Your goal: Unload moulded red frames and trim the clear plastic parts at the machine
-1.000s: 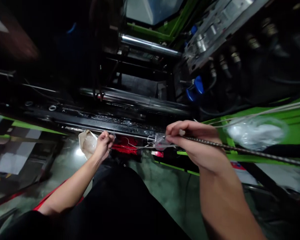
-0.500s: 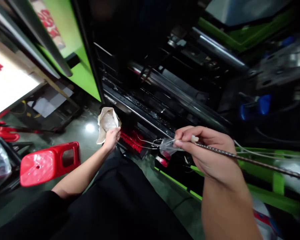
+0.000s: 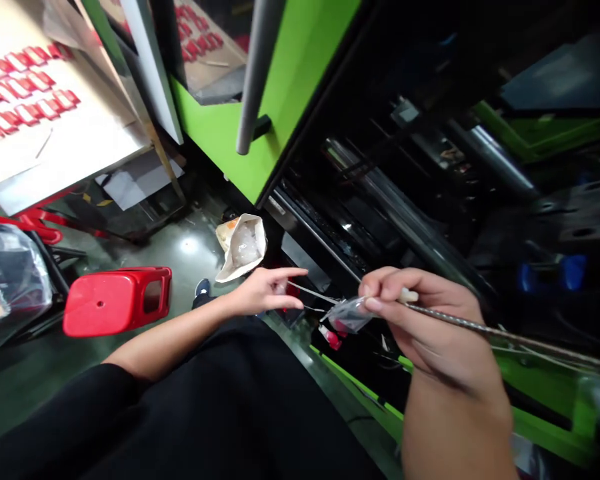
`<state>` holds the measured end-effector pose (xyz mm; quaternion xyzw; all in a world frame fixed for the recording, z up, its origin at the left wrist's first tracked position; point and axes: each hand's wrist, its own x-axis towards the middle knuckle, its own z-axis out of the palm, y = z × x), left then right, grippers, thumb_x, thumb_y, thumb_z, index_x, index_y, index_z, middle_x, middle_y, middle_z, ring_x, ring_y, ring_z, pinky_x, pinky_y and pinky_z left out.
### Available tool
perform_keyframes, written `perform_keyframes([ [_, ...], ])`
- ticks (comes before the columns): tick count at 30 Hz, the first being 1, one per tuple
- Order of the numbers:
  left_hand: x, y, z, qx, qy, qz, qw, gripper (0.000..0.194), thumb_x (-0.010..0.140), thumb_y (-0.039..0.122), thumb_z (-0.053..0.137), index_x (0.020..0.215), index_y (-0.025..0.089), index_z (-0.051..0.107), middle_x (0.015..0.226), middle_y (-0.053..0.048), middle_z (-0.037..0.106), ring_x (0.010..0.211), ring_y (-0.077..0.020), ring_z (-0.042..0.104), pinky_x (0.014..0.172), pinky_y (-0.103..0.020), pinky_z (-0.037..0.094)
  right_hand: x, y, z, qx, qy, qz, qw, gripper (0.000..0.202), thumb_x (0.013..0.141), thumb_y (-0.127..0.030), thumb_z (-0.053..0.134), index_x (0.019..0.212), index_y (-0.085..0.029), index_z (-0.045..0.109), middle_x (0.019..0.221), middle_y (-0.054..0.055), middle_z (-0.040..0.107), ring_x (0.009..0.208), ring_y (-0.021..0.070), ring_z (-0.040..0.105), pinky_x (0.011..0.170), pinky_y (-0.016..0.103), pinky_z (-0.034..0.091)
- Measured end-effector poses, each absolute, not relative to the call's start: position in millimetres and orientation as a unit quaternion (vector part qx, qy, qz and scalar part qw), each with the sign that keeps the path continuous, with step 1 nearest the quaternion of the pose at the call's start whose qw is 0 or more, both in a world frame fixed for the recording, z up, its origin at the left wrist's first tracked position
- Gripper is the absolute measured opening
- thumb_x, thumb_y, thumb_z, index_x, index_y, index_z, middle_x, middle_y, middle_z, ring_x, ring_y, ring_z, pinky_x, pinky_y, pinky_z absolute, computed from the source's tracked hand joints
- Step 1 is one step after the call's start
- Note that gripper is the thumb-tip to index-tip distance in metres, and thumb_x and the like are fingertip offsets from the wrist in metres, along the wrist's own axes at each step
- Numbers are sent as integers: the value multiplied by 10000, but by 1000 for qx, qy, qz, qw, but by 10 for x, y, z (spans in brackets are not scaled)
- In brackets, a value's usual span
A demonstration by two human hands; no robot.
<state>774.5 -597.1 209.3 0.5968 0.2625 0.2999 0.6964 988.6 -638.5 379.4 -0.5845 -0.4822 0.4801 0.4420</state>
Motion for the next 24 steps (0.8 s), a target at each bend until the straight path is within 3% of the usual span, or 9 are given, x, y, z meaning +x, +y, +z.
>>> perform_keyframes([
  [3,7495,-5796,2351,654,189,245,691,723,820,489,830,1443,228,571,659,65,450,600,-106,388,601,-241,342,9519,-6243,3822,-573,-482,498,438,188,694,-165,885,702,-233,711,758,45,680,681,189,633,572,323,547],
  [8,7009,-5537,2452,675,159,206,690,557,840,522,806,1283,205,691,766,9,606,643,-115,474,628,-234,379,9011,-6021,3857,-544,-469,544,433,183,730,-106,846,722,-198,688,782,32,685,697,151,650,623,270,558],
  [14,6547,-5289,2498,699,165,230,656,452,889,471,771,1247,202,717,958,-45,717,763,-143,595,738,-233,442,8672,-5762,3855,-535,-475,545,438,189,733,-136,852,703,-190,674,781,33,686,720,143,643,641,247,557],
  [17,6404,-5165,2466,712,241,238,615,428,843,466,821,1181,213,752,837,-16,692,692,-126,568,686,-225,408,8612,-5614,3880,-549,-465,537,440,208,711,-177,870,679,-187,665,768,36,682,700,140,636,618,231,545],
  [21,6145,-4933,2361,707,380,243,545,449,783,510,859,1102,202,779,572,46,500,530,-98,420,565,-237,320,8659,-5418,3818,-566,-439,537,445,275,647,-258,905,630,-189,640,757,43,671,640,147,626,558,234,546],
  [24,5651,-4521,2456,705,476,277,446,423,791,512,843,1048,180,786,573,41,489,529,-103,396,554,-244,325,8788,-5281,3560,-591,-435,490,470,338,542,-358,938,575,-201,640,740,81,688,587,211,646,486,301,565],
])
